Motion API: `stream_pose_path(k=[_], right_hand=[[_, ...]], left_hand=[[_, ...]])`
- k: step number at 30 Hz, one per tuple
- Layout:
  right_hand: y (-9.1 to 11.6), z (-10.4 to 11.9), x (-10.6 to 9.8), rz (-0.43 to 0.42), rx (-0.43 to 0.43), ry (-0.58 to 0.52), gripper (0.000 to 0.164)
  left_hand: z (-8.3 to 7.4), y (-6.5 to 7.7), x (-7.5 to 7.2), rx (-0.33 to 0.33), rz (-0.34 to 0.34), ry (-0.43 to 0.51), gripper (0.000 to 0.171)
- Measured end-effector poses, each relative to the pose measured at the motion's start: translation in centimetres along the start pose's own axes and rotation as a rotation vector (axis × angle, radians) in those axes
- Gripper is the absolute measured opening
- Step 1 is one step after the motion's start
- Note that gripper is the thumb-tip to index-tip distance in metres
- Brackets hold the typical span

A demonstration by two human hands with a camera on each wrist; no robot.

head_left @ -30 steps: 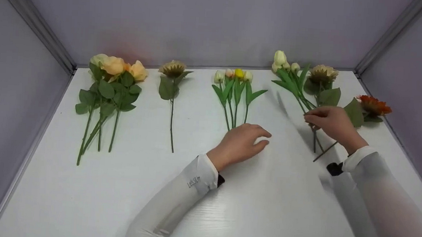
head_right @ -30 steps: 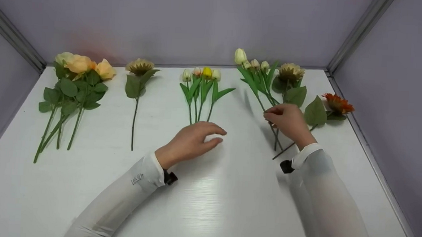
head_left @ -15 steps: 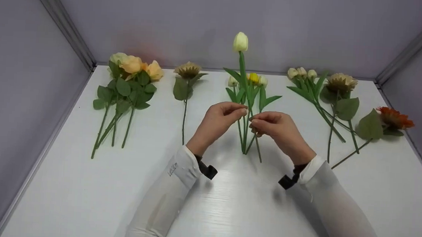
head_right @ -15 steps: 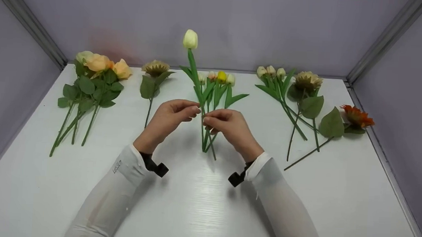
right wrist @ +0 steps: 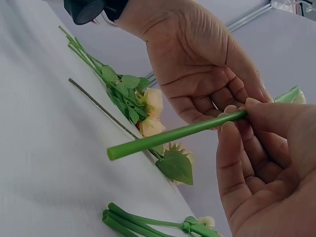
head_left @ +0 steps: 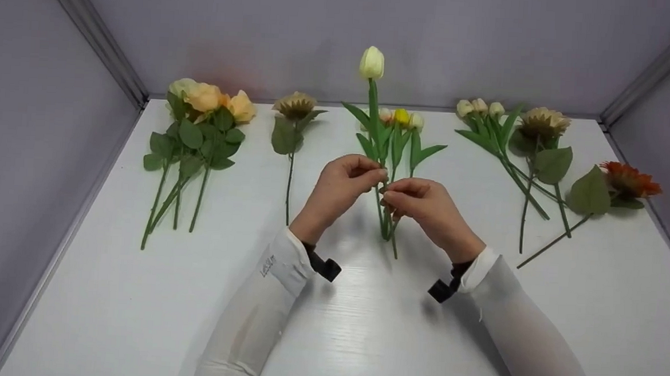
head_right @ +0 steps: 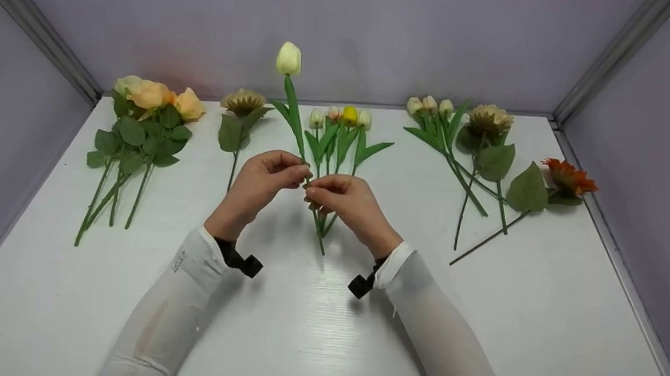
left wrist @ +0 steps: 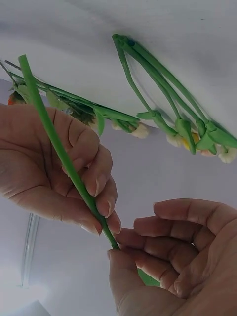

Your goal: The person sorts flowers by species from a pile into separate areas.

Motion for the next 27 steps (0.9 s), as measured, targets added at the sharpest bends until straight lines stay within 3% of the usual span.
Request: stream_pose_path(k=[6, 10, 13, 17, 21, 27], right_hand=[[0.5, -0.9, 1.8, 0.180, 0.078, 0.073, 0.034], [0.6, -0.6, 2.1, 0.212, 0.083, 0.136, 0.039], [0.3, 0.0, 1.1, 0.149, 0.078, 0.186, 0.040], [-0.1, 1.6, -1.6, -0.020, 0.032, 0.200, 0.040], [0.1, 3.4, -3.6, -0.128, -0.045, 0.107, 0.039], [0.7, 5.2, -4.9, -0.188, -0.116, -0.001, 0.042]], left_hand=[[-0.4, 0.0, -1.0, 0.022, -0.051, 0.078, 0.019], [-0.1, -0.2, -1.2, 0.010, -0.039, 0.101, 0.020], [0.4, -0.6, -1.7, -0.017, -0.060, 0.120, 0.019], [1.9, -1.6, -2.3, -0.098, -0.096, 0.117, 0.018], [3.5, -3.5, -2.5, -0.204, -0.110, 0.064, 0.019], [5.6, -5.5, -3.0, -0.332, -0.158, -0.056, 0.020]])
Point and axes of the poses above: each hand's wrist, its own y-axis away from the middle knuckle, its own x-axis out of the palm, z = x × y, the point moved 8 cm from there along -y, towards the middle knuckle, and after that the axes turned 12 degrees about -x, right-handed, at the moved point
